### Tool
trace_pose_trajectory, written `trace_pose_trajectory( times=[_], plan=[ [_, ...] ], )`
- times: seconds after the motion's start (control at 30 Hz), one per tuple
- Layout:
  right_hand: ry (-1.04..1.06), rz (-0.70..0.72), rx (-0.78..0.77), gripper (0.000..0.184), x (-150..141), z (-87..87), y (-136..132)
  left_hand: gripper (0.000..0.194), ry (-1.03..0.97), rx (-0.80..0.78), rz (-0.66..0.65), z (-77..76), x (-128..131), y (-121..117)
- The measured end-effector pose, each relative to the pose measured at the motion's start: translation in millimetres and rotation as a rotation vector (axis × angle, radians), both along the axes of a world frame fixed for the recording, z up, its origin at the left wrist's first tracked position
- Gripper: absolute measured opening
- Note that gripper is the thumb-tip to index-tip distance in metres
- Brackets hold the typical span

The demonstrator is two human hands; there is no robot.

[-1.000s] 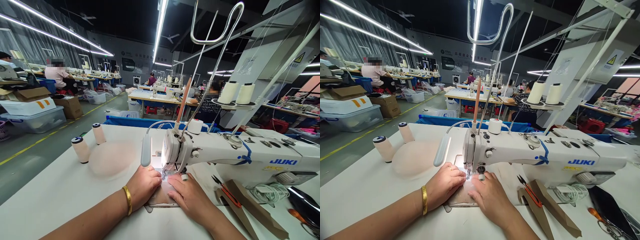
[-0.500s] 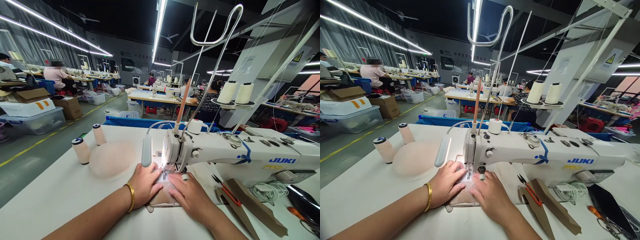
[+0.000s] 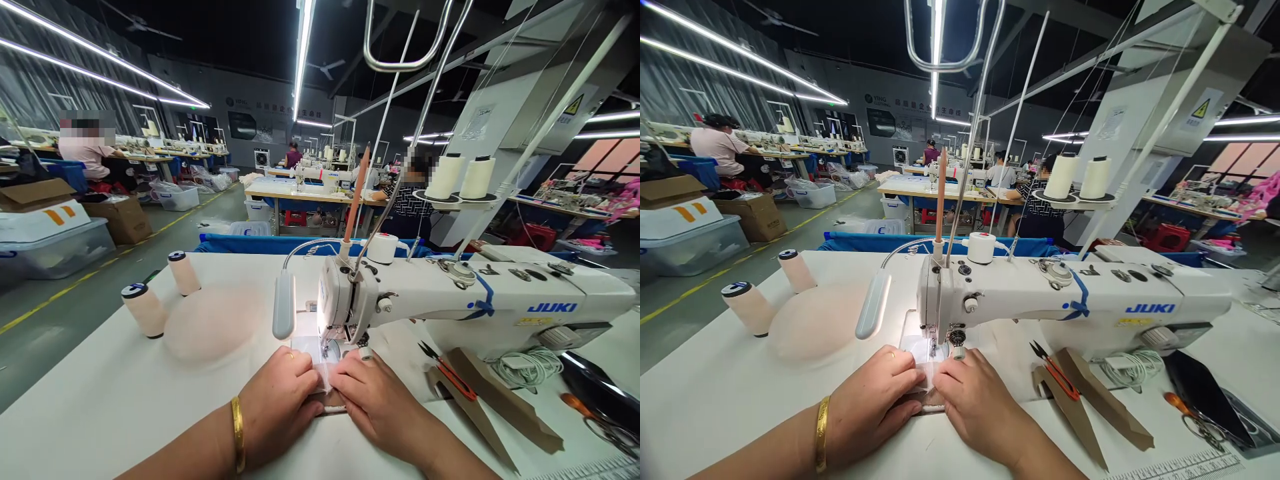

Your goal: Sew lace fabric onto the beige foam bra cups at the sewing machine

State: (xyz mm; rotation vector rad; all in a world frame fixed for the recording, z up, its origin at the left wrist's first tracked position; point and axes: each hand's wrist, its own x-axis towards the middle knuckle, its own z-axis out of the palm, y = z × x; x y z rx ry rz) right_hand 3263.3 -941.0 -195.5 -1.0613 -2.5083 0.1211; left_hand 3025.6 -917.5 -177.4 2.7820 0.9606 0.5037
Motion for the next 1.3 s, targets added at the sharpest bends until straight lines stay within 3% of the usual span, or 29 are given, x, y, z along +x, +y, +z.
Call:
trace_pose_trajectory(
  times=[0.2,0.6,0.8,1.3],
  plan=[
    [0.000,-0.013,0.019,0.023,2.4,-1.8,-3.6,0.013,-0.104,0.034,-0.132,-5.5,2.3,-2.3],
    [-0.004,-0.063,0.056,0.026,-0.2,-3.1,-1.5,0.018,-0.097,0.129,-0.163,-4.2,3.4,-6.0],
    [0.014,-0.079,0.066,0.030,-3.0,-5.9,4.1,0.028,-0.085,0.158,-0.118,-5.3,4.1,-0.8],
    [0.006,-0.205,0.052,0.031,-8.5,-3.1,12.9,0.029,-0.087,0.251,-0.062,-16.0,4.7,16.3]
  ],
)
